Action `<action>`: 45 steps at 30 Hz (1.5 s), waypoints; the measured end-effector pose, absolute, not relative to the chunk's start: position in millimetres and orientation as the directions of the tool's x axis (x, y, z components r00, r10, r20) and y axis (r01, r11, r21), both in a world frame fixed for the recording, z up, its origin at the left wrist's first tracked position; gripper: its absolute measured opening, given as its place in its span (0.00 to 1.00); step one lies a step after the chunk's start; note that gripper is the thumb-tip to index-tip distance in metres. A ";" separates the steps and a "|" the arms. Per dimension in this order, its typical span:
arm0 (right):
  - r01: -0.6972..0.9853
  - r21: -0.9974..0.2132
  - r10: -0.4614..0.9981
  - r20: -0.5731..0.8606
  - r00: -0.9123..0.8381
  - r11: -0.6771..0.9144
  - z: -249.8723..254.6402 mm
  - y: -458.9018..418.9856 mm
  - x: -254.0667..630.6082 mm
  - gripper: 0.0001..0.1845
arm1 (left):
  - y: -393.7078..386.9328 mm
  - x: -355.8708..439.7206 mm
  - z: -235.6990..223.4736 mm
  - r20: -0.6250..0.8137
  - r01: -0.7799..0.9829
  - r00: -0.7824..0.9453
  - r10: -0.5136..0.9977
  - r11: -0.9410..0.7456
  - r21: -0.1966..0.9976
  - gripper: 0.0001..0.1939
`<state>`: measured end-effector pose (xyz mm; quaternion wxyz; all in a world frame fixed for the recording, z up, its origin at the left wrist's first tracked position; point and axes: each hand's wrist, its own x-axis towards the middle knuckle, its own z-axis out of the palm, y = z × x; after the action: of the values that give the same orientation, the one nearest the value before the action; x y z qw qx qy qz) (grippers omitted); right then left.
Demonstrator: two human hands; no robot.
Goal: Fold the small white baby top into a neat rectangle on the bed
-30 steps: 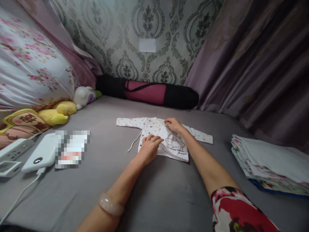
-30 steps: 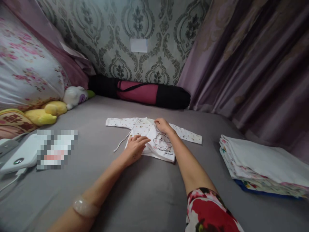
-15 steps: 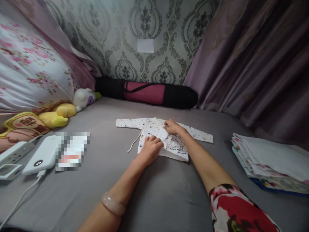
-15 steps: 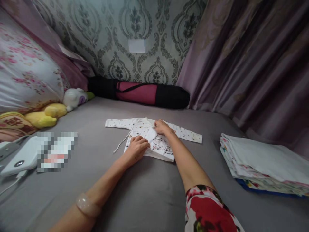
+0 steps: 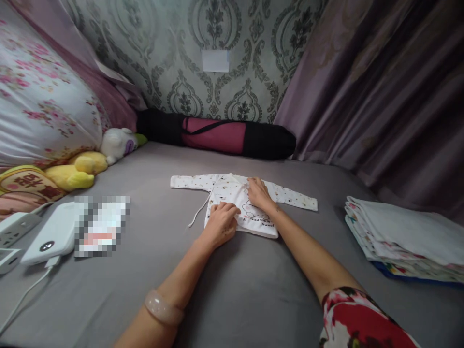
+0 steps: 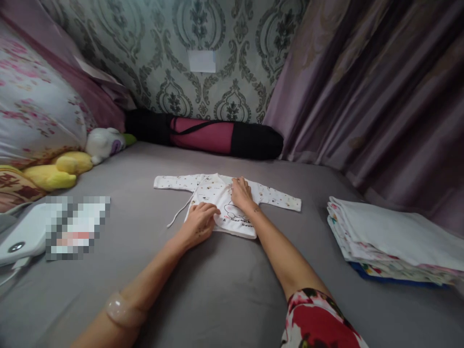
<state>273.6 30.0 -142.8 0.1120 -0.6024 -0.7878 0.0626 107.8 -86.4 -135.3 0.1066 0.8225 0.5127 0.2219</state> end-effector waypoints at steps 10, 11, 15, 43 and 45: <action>0.931 -0.218 0.952 -0.023 -0.306 0.293 -156.3 -36.7 279.9 0.36 | -85.3 106.1 -162.7 0.109 0.857 0.404 0.908 -0.418 0.301 0.22; 0.926 -0.216 0.947 -0.023 -0.321 0.309 -156.4 -44.3 284.3 0.36 | -85.9 105.6 -161.9 0.103 0.858 0.405 0.908 -0.417 0.300 0.22; 0.901 -0.214 0.921 -0.018 -0.390 0.377 -155.3 -78.3 306.5 0.36 | -89.6 103.1 -155.5 0.062 0.869 0.399 0.915 -0.399 0.294 0.21; 0.860 -0.323 0.918 0.148 -0.367 0.396 -114.1 -75.2 391.8 0.13 | -101.5 143.7 -105.0 0.101 0.771 0.593 0.799 -0.600 0.215 0.13; 0.907 -0.287 0.949 0.162 -0.271 0.308 -117.6 -51.6 396.1 0.13 | -102.7 167.7 -99.7 0.088 0.724 0.646 0.758 -0.645 0.245 0.12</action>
<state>396.1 -51.6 -117.6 0.1525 -0.5842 -0.7942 0.0687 167.7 -102.7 -99.7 0.0939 0.9022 0.4108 0.0918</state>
